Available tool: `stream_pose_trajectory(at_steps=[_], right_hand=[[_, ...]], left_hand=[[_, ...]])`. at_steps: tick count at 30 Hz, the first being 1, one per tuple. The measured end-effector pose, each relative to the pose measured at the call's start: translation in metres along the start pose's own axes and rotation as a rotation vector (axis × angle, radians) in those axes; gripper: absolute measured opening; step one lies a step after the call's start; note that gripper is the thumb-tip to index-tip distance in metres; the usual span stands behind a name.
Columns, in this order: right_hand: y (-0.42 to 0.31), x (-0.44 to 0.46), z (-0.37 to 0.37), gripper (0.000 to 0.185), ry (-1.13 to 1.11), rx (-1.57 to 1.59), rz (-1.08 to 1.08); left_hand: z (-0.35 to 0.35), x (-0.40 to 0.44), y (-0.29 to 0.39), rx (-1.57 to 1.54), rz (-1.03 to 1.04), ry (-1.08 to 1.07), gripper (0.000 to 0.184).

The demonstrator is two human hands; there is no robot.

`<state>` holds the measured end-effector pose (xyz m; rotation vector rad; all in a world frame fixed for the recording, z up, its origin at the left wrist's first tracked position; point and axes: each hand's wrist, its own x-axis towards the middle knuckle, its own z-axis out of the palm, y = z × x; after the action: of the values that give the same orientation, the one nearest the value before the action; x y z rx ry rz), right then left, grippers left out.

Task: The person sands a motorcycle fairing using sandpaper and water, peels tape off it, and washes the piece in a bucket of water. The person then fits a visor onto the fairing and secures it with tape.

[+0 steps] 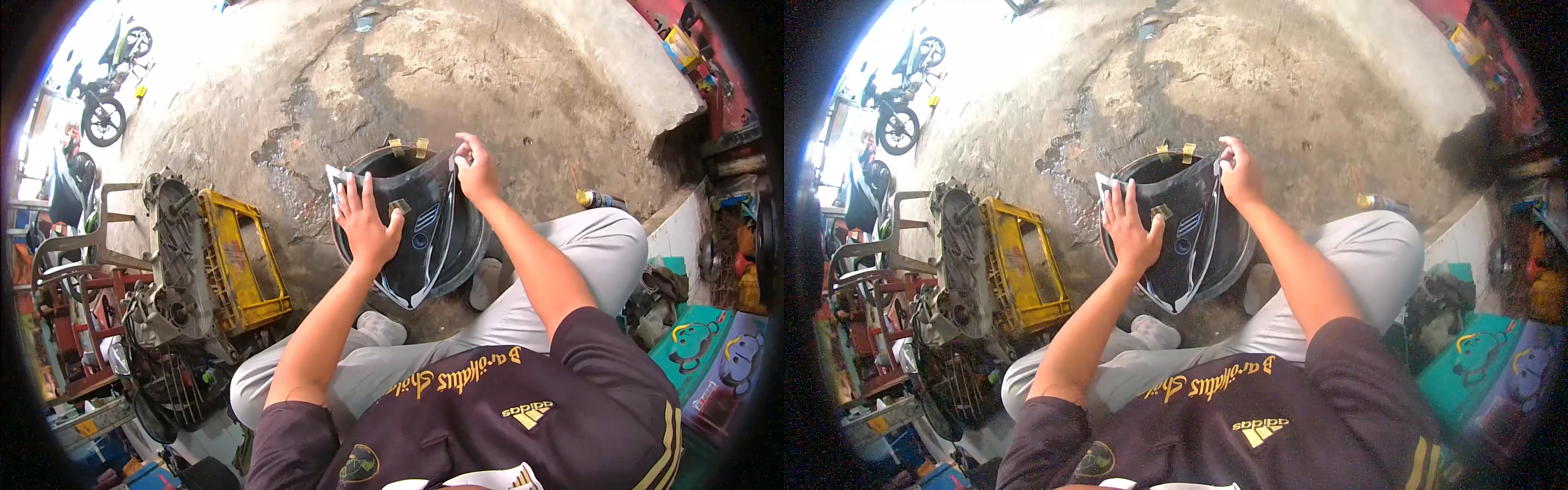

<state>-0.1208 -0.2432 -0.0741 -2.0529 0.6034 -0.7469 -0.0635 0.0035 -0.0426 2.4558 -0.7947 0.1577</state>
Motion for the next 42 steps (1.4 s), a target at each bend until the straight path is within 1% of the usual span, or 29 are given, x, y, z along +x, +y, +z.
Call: stream_pose_trajectory(at_steps=[2,3,4,7,8,11,14,18,20,21,22,24,25,26,28,29,31,32,34,35,36,38,40,42], right_hand=[[-0.009,-0.002,-0.003,0.041,-0.01,0.024,0.079],[-0.01,-0.012,-0.001,0.042,0.032,-0.055,0.069],[-0.011,-0.015,0.002,0.042,0.039,-0.053,0.065],[-0.005,-0.014,0.004,0.041,0.052,0.025,0.19],[-0.001,-0.008,0.004,0.041,0.05,0.022,0.193],[-0.006,0.0,0.002,0.024,0.028,0.215,0.329],[0.005,0.002,0.009,0.021,0.061,0.19,0.299],[-0.009,0.019,-0.004,0.022,0.081,0.125,0.298],[-0.012,0.028,-0.011,0.021,0.171,0.167,0.327],[-0.013,0.03,-0.012,0.019,0.182,0.074,0.338],[-0.015,0.025,-0.011,0.019,0.181,0.071,0.338],[-0.019,0.014,-0.004,0.017,0.127,-0.071,0.272],[-0.014,0.009,0.004,0.017,0.115,0.009,0.179],[-0.009,0.001,0.009,0.019,0.084,-0.019,0.203],[-0.031,-0.005,-0.003,0.03,-0.014,0.009,0.305],[-0.03,-0.011,-0.002,0.03,-0.014,0.01,0.303],[-0.025,-0.02,-0.001,0.038,-0.018,0.022,0.234],[-0.022,-0.025,-0.001,0.038,-0.015,0.02,0.227],[-0.038,-0.037,-0.003,0.047,-0.058,-0.185,0.064],[-0.051,-0.043,-0.007,0.054,-0.183,-0.197,0.201],[-0.043,-0.048,-0.001,0.054,-0.185,-0.197,0.201],[-0.017,-0.058,0.018,0.062,-0.031,-0.227,-0.101],[-0.021,-0.049,0.017,0.064,-0.056,-0.221,-0.095],[-0.024,-0.035,0.015,0.065,-0.128,-0.216,0.03]], left_hand=[[0.001,-0.003,0.0,-0.001,-0.008,-0.005,0.086],[0.001,-0.001,0.0,-0.003,-0.008,-0.002,0.087],[0.0,0.001,0.0,-0.002,-0.001,0.002,0.087],[-0.001,0.001,0.0,-0.009,-0.028,-0.036,0.088],[0.001,0.001,0.0,-0.011,-0.031,-0.04,0.088],[0.003,0.0,-0.003,-0.002,-0.009,-0.013,0.088],[0.001,0.0,-0.001,0.007,-0.002,-0.002,0.084],[0.001,-0.001,0.0,0.01,-0.018,-0.016,0.084],[0.003,0.0,-0.002,0.004,-0.001,0.005,0.085],[0.003,0.0,-0.002,0.003,-0.001,0.005,0.085],[0.002,0.0,-0.001,0.006,-0.004,0.003,0.084],[0.002,0.0,-0.001,0.005,-0.007,0.003,0.084],[0.002,-0.001,0.0,0.008,-0.012,-0.004,0.084],[0.002,-0.001,0.001,0.013,-0.017,-0.009,0.084],[0.002,-0.002,0.001,0.005,-0.016,0.0,0.084],[0.002,-0.002,0.0,-0.003,-0.009,0.007,0.084],[0.002,-0.003,0.0,-0.005,-0.013,0.002,0.085],[0.002,-0.002,0.001,-0.004,-0.019,-0.006,0.085],[0.001,-0.002,0.001,-0.001,-0.023,-0.014,0.087],[0.0,-0.002,0.0,0.003,-0.029,-0.031,0.089],[0.001,-0.002,0.0,0.003,-0.03,-0.032,0.089],[0.001,-0.002,0.0,-0.003,-0.022,-0.021,0.089],[0.001,-0.001,0.0,-0.003,-0.023,-0.023,0.089],[0.001,-0.001,0.0,-0.004,-0.029,-0.026,0.089]])
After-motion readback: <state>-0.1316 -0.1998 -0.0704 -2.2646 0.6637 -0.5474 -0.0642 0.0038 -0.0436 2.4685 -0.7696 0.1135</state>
